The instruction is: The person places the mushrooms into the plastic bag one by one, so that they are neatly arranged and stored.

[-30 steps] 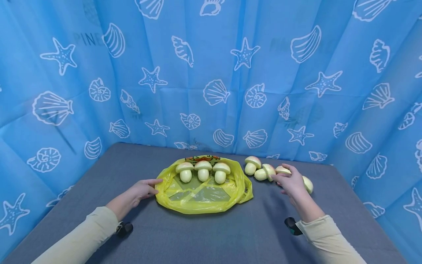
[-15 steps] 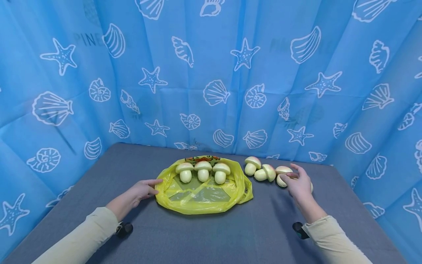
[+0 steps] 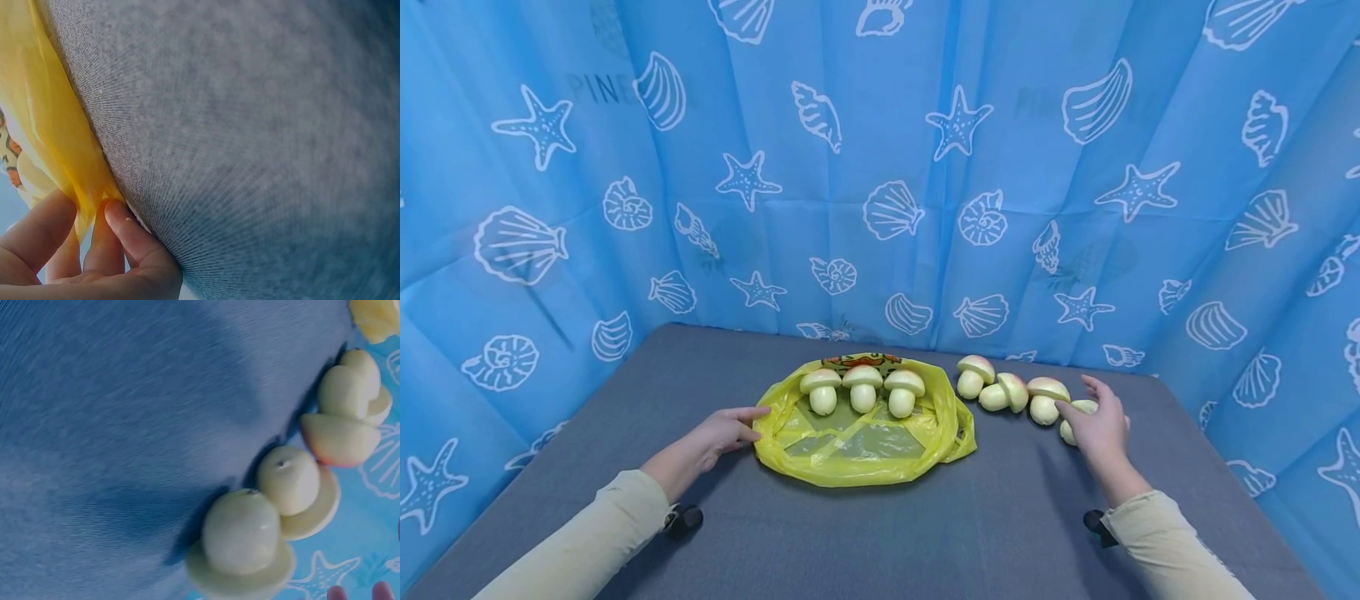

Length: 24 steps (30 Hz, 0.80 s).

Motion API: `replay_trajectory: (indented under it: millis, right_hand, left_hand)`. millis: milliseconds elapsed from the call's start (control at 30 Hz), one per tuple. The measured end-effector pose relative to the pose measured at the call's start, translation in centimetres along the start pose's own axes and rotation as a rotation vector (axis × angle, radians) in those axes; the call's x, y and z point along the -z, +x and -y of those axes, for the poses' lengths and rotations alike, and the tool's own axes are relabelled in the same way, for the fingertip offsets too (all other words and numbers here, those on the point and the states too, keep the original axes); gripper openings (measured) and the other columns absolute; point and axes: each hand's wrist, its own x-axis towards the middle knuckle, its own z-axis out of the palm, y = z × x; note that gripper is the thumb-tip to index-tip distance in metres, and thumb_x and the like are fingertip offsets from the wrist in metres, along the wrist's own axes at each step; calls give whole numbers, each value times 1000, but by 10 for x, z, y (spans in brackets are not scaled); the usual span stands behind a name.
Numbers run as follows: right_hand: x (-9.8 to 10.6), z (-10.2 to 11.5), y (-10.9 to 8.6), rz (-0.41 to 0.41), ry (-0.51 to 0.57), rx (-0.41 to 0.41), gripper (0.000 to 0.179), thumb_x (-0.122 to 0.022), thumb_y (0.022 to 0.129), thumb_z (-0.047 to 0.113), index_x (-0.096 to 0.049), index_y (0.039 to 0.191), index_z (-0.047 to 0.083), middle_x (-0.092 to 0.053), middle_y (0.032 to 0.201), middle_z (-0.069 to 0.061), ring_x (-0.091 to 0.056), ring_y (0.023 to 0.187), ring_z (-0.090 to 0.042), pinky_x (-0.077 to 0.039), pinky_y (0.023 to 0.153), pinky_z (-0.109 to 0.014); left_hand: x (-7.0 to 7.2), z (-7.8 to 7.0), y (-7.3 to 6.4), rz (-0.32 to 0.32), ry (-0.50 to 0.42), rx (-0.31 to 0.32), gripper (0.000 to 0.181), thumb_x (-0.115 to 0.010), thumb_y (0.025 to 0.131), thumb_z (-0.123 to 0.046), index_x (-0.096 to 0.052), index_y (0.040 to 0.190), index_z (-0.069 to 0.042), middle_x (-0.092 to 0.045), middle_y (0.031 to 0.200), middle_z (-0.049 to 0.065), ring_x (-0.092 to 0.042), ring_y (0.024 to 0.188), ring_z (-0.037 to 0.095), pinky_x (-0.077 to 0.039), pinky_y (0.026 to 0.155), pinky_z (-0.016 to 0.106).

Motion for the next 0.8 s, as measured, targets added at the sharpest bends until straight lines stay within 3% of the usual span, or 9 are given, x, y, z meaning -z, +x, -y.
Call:
replay_trajectory:
  millis: [167, 333, 500, 600, 800]
  right_hand:
    - [2, -13, 7, -23, -66, 48, 70, -59, 96, 19, -23, 149, -8, -20, 150, -36, -10, 137, -56, -10, 107, -67]
    - [3, -26, 15, 18, -126, 83, 77, -61, 95, 22, -16, 150, -8, -12, 150, -41, -8, 137, -57, -5, 107, -68]
    - [6, -34, 23, 69, -162, 16, 83, -60, 95, 24, -8, 152, -6, 2, 150, -42, 1, 137, -58, -7, 106, -71]
    - [7, -38, 26, 86, -165, -1, 85, -60, 95, 24, -5, 151, -6, 2, 149, -43, -1, 136, -59, -9, 106, -70]
    - [8, -43, 30, 125, -65, -38, 88, -60, 95, 20, 3, 150, -8, 3, 152, -39, -2, 138, -56, -15, 109, -64]
  left_hand:
    - [0, 0, 0, 4, 3, -7, 50, -52, 92, 8, -50, 141, -4, -32, 152, 23, -28, 140, 39, -31, 109, 53]
    - [0, 0, 0, 9, 2, -11, 50, -52, 92, 8, -50, 141, -4, -31, 152, 23, -27, 140, 39, -30, 109, 53]
    - [0, 1, 1, 12, 3, -7, 50, -52, 92, 8, -50, 141, -4, -31, 153, 23, -26, 140, 39, -30, 109, 53]
    - [1, 1, 2, 8, 5, 0, 50, -52, 92, 8, -50, 141, -5, -31, 153, 23, -27, 140, 39, -30, 110, 53]
    - [0, 1, 3, 1, 8, 9, 51, -53, 92, 7, -51, 141, -6, -32, 153, 21, -28, 140, 39, -30, 109, 53]
